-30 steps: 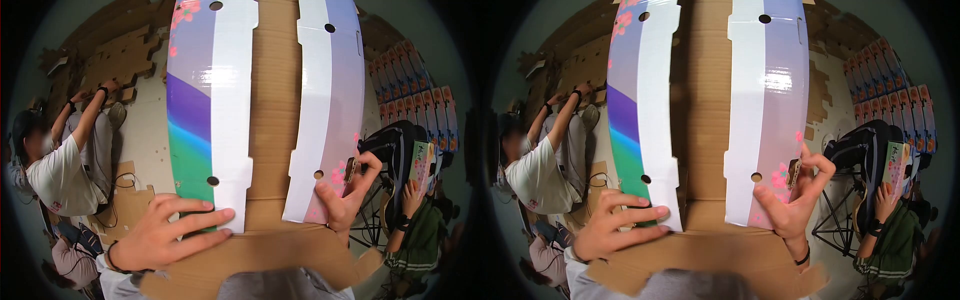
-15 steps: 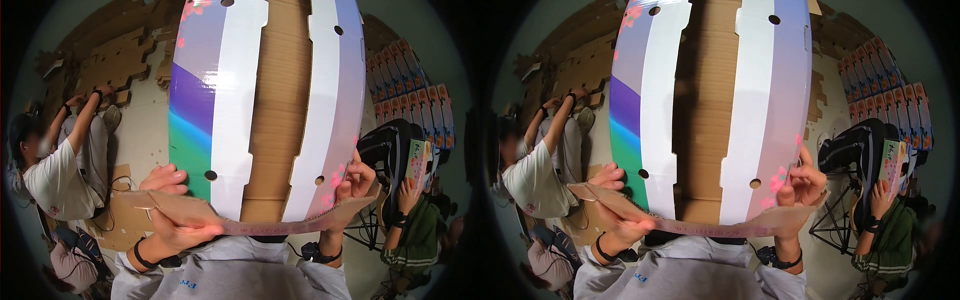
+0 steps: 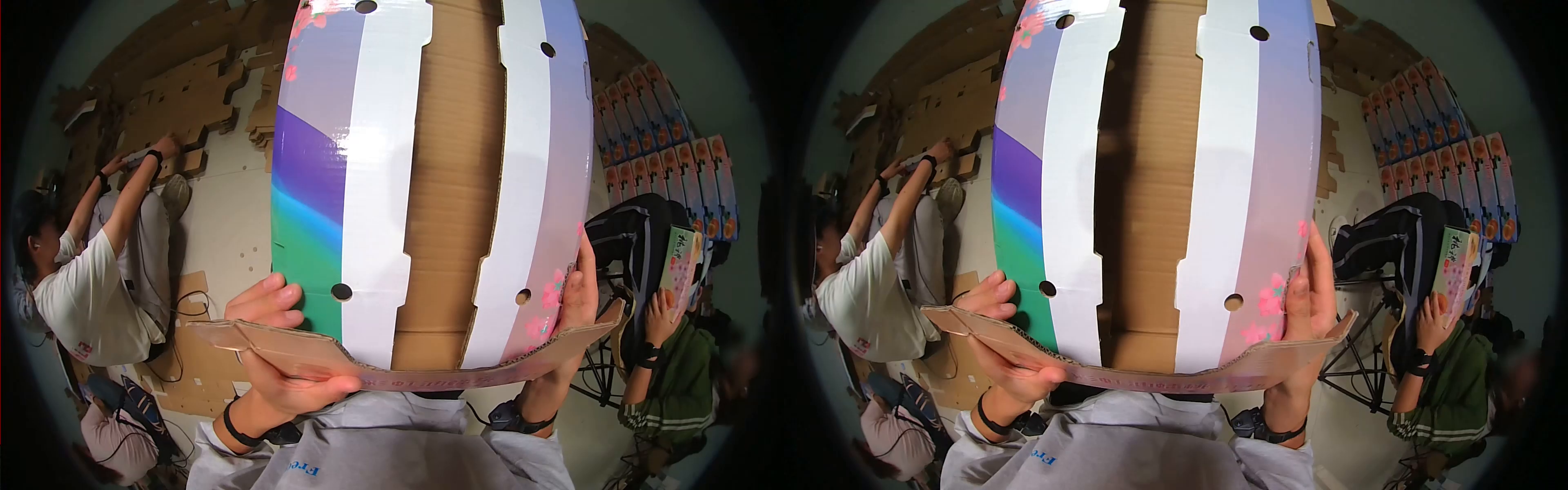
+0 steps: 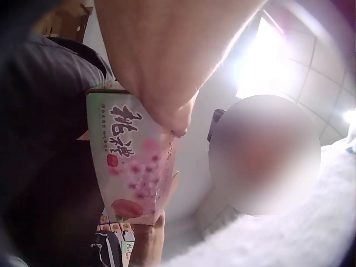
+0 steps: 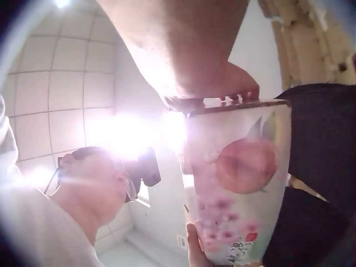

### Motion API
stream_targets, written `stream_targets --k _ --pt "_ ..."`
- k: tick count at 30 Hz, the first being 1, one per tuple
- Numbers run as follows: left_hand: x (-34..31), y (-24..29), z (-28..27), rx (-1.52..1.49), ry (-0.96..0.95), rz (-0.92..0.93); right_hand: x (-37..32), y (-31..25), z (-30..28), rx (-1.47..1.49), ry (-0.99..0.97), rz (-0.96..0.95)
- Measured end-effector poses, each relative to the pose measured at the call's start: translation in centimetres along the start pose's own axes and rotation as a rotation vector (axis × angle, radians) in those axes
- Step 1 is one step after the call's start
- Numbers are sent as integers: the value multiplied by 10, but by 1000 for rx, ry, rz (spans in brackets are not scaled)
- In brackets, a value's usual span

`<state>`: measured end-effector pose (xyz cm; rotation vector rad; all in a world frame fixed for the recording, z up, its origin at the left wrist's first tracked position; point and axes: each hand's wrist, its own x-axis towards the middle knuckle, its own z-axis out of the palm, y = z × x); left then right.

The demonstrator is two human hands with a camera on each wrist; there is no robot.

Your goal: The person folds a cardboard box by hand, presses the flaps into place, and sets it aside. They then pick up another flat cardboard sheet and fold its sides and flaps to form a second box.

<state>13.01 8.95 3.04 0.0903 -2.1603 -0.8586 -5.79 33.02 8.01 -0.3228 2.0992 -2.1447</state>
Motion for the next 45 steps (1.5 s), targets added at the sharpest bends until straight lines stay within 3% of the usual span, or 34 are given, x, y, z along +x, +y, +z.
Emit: stream_targets --k 6,13,21,24,27,28,32,35,37,41,45 --pt "-3 -2 0 3 42 -3 2 -8 2 -223 -11 -53" --pt "-7 -1 -6 0 3 -93 2 -14 3 -246 -14 -38" --pt "-13 0 1 -18 63 -76 0 -15 0 -292 16 -98" --pt "-10 5 1 1 29 -114 -5 -9 -5 -326 51 -17" --pt "-12 4 3 -5 37 -60 -13 -10 -17 187 85 25" --pt "-13 4 3 2 53 -41 -18 -14 -19 226 84 -23" --pt "-25 -2 5 -82 60 -40 -40 -26 25 -434 102 -297" --pt "-40 -15 7 -145 65 -30 -33 -16 44 -378 244 -265" --pt "-46 -9 13 -164 102 -90 -34 -10 41 -389 230 -245" --pt "-27 1 11 -264 97 -342 -37 -5 35 -381 234 -208" --pt "-37 -14 -5 -229 -42 -262 -39 -2 37 -288 265 -208"
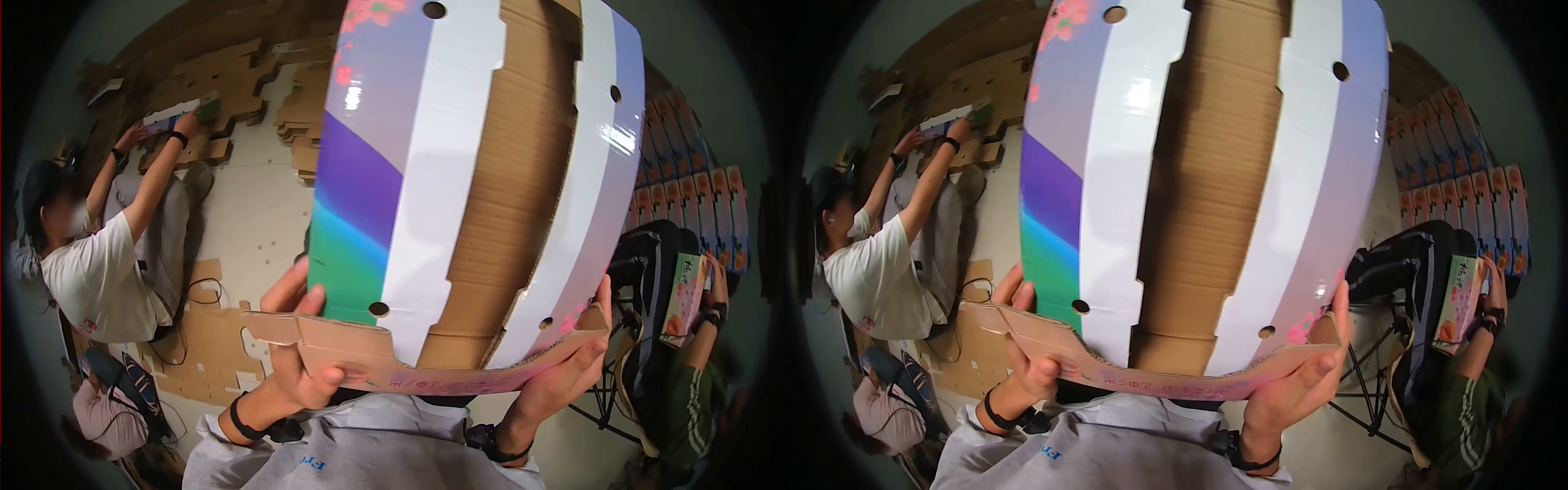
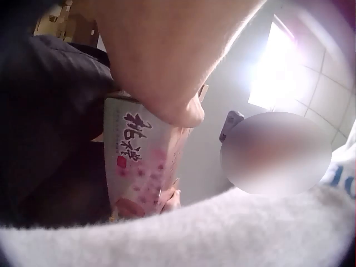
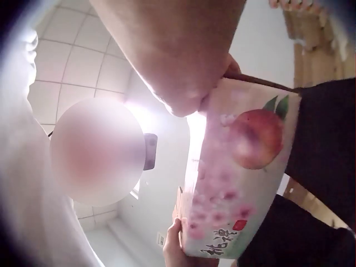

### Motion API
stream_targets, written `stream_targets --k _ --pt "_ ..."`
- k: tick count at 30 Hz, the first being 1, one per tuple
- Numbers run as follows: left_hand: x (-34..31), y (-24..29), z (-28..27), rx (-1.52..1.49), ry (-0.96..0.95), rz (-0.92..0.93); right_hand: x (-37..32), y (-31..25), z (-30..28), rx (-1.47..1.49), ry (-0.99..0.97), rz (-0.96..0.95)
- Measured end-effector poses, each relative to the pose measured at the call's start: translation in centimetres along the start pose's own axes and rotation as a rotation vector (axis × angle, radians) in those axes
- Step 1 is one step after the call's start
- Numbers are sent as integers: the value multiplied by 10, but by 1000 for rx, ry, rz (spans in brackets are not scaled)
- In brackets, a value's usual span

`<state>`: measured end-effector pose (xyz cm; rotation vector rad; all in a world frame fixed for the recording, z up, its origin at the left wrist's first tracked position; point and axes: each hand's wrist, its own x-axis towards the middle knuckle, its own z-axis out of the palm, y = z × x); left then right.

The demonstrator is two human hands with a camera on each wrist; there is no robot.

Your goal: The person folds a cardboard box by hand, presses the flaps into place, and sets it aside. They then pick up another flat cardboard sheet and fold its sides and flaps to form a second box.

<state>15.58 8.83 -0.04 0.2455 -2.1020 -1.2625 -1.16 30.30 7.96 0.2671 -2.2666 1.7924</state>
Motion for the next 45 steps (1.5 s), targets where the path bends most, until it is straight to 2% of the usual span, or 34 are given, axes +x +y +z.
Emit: stream_targets --k 3,5,9,13,15,17,19,22,23,28,30,33,36,39,45 --pt "10 -6 -6 -40 -36 -40 1 1 -2 -71 23 -41" --pt "12 0 -6 -14 -42 -144 5 9 -10 -176 -30 -134" --pt "3 0 -6 -61 -23 -237 12 8 -18 -247 -103 -131" --pt "19 29 10 -55 216 -193 14 11 -18 -288 -117 -176" --pt "26 49 24 -54 324 -242 12 5 -18 -284 -123 -146" --pt "36 63 24 -98 330 -318 11 1 -17 -287 -120 -125" --pt "49 73 17 -181 235 -416 7 1 -16 -283 -79 -124" --pt "43 57 7 8 -8 -324 -4 5 -11 -219 27 -110" --pt "45 51 11 34 27 -154 -6 5 -9 -173 56 -86" --pt "42 57 12 -115 41 -428 -9 11 -17 -121 81 -59" --pt "46 59 11 -147 49 -470 -3 11 -18 -130 88 -93" --pt "67 50 6 -165 75 -433 -3 8 -18 21 36 -26" --pt "92 45 11 -247 78 -434 5 8 -15 113 -18 121" --pt "115 42 21 -475 41 -508 12 15 -19 185 -68 96" --pt "92 31 8 -523 21 -438 2 17 -18 139 -48 8"
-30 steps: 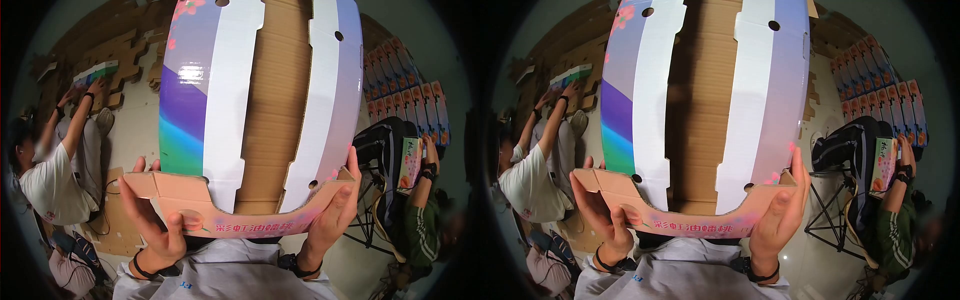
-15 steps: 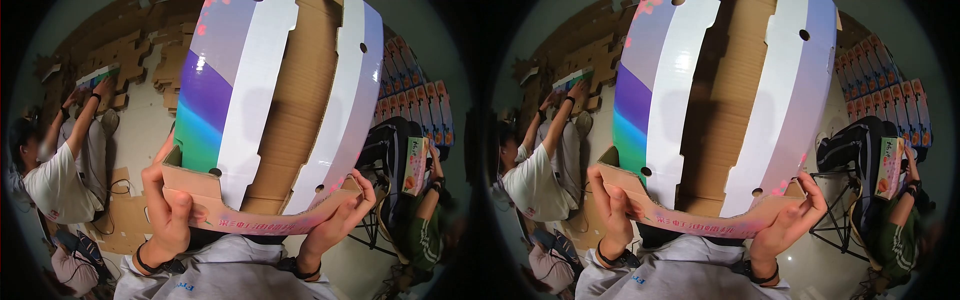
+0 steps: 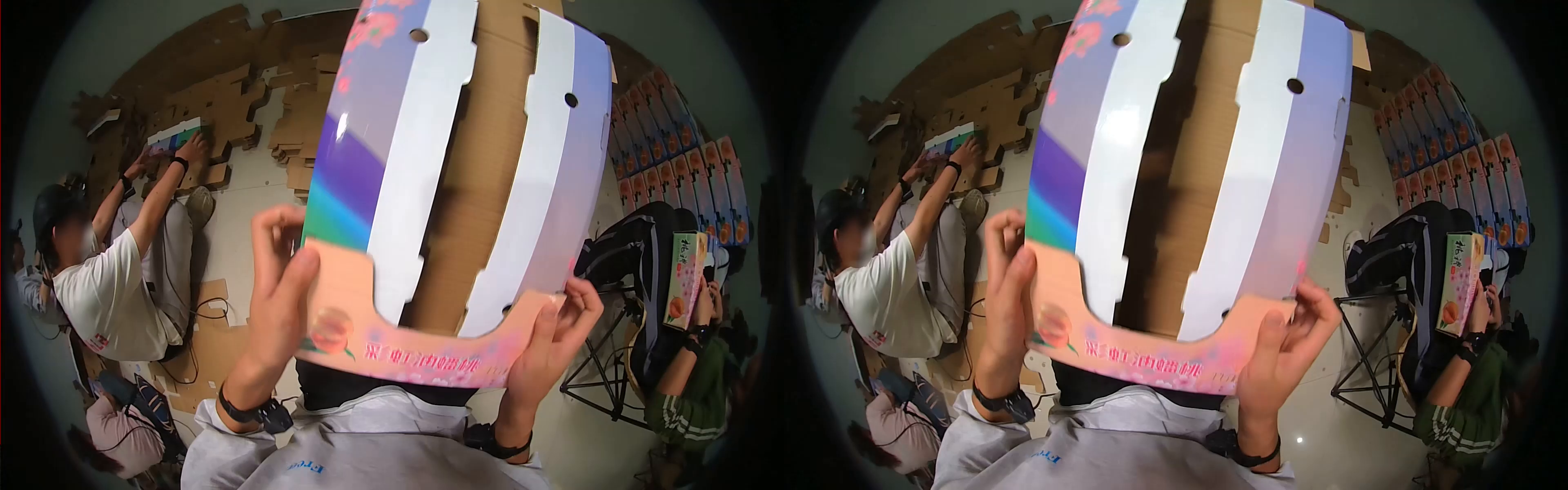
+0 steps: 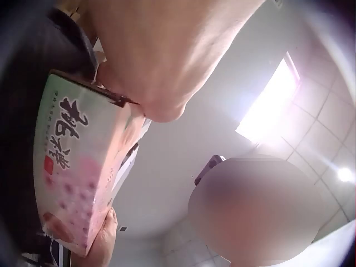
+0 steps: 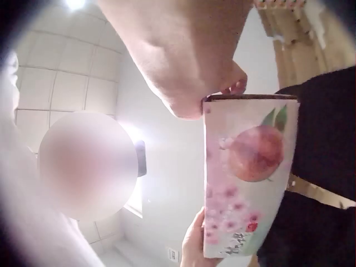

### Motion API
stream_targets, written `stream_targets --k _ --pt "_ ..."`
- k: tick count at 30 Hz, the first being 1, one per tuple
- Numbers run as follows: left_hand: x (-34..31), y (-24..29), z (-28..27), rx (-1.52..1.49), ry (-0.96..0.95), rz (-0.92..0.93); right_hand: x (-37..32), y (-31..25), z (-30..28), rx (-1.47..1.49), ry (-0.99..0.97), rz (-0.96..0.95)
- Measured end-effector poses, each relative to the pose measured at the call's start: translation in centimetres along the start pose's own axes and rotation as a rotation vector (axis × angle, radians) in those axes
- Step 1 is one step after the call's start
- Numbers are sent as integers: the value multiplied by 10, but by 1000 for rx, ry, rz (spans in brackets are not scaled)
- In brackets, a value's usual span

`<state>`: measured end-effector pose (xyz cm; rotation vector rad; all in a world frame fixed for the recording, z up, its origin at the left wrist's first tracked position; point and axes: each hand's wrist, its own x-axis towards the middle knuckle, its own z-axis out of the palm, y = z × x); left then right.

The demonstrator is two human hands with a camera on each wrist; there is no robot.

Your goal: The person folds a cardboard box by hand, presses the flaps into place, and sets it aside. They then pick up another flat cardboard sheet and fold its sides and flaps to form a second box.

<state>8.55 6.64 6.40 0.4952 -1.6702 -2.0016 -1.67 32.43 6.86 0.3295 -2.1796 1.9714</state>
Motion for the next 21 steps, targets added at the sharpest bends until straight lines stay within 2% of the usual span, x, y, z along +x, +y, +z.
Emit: stream_targets --k 2,3,4,5,7,8,9,11,12,15,16,18,21 --pt "-30 0 5 -30 66 -8 -12 -2 -24 -78 -121 -7" --pt "-43 -10 -6 113 33 37 -18 -3 -34 -116 -182 -12" --pt "-49 -7 -3 407 74 215 -24 -10 -42 -131 -173 71" --pt "-51 1 1 698 120 394 -19 -19 -46 -321 -245 -51" --pt "-48 31 -1 1104 -179 658 -13 -38 -55 -702 -383 -295" --pt "-44 38 0 1187 -324 734 -11 -45 -45 -711 -307 -402" --pt "-40 44 1 1250 -474 813 -7 -49 -40 -756 -416 -564" --pt "-29 49 18 1124 -733 863 5 -55 -30 -834 -637 -895" --pt "-26 50 27 1196 -706 888 7 -59 -18 -831 -732 -914" --pt "-20 61 24 1189 -880 806 10 -61 1 -779 -946 -861" --pt "-23 55 20 1213 -844 924 13 -54 2 -702 -947 -899" --pt "-37 43 11 1217 -905 1095 4 -51 -7 -661 -1043 -960" --pt "-63 25 -3 1123 -1025 1140 -29 -41 -15 -586 -1128 -1015"
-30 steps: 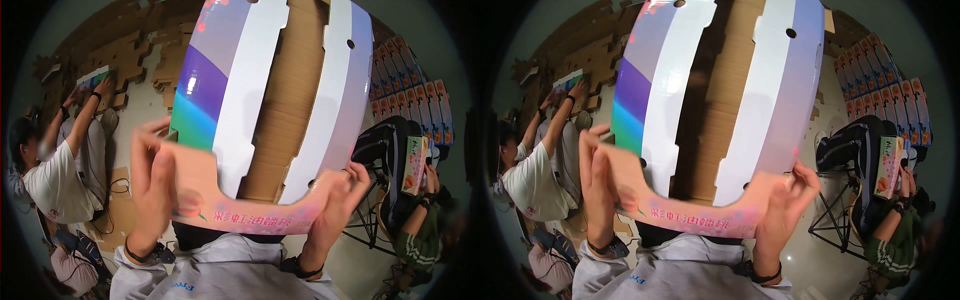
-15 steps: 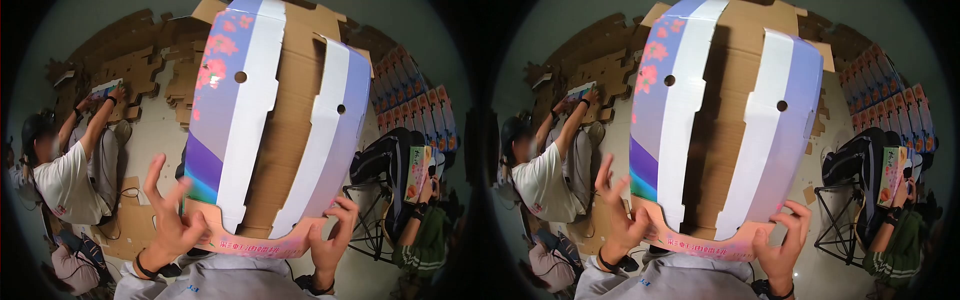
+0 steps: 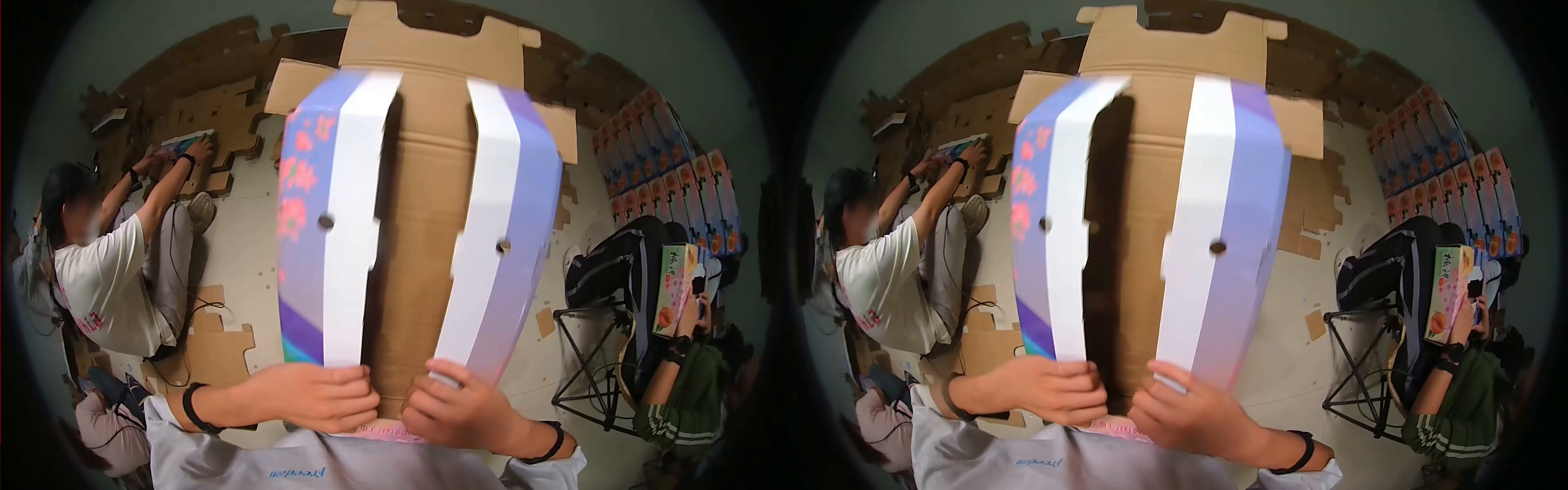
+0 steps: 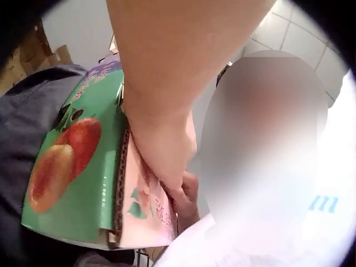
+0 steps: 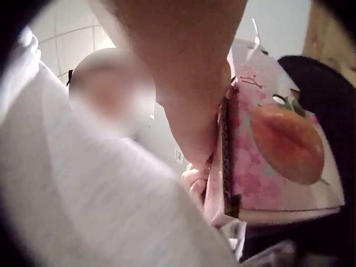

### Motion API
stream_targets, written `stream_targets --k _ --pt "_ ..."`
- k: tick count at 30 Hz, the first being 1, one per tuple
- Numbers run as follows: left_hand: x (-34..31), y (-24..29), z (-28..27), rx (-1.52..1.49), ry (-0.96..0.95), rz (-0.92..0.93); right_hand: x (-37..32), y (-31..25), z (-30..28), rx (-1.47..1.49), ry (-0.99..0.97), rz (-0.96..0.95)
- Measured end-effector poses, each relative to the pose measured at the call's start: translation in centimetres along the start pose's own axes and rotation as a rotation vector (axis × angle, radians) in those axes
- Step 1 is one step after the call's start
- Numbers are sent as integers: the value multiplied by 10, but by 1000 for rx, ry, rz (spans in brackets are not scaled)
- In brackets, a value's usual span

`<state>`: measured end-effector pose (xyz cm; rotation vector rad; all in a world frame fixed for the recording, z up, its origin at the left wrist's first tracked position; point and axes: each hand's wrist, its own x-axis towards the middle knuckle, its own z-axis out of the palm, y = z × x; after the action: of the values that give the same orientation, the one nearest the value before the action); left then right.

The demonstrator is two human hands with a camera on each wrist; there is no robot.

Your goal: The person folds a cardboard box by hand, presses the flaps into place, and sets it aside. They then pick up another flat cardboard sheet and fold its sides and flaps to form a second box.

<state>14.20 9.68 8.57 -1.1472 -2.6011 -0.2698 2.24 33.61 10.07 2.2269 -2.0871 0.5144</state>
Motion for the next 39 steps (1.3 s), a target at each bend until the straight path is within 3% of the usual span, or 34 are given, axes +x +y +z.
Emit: stream_targets --k 5,8,10,11,13,15,17,20,23,26,30,31,35,39 --pt "-5 27 25 -29 -10 104 -16 -18 23 -8 -65 -79" --pt "7 45 40 -55 28 85 -26 -18 17 94 -99 -99" --pt "10 46 44 14 18 55 -23 -8 15 275 -9 -80" --pt "8 50 37 20 -157 20 -19 -4 14 366 44 -63" --pt "16 33 26 41 -108 3 -20 15 -12 798 131 263" --pt "21 21 12 125 -48 -100 -9 47 -33 222 263 134" --pt "22 4 -1 213 66 -296 21 73 -54 41 390 345" --pt "40 -41 -32 142 288 -754 55 100 -70 -127 326 473" --pt "52 -89 -45 270 401 -956 71 106 -59 -214 319 544" --pt "63 -102 -28 -23 517 -1015 72 99 -48 -66 381 617" --pt "62 -99 -28 -83 524 -954 61 103 -47 -17 504 502" --pt "62 -101 -27 -112 617 -916 59 105 -45 -11 544 486" --pt "58 -99 -33 -249 685 -880 51 106 -47 25 630 446" --pt "59 -87 -41 -202 516 -987 42 103 -53 55 627 434"
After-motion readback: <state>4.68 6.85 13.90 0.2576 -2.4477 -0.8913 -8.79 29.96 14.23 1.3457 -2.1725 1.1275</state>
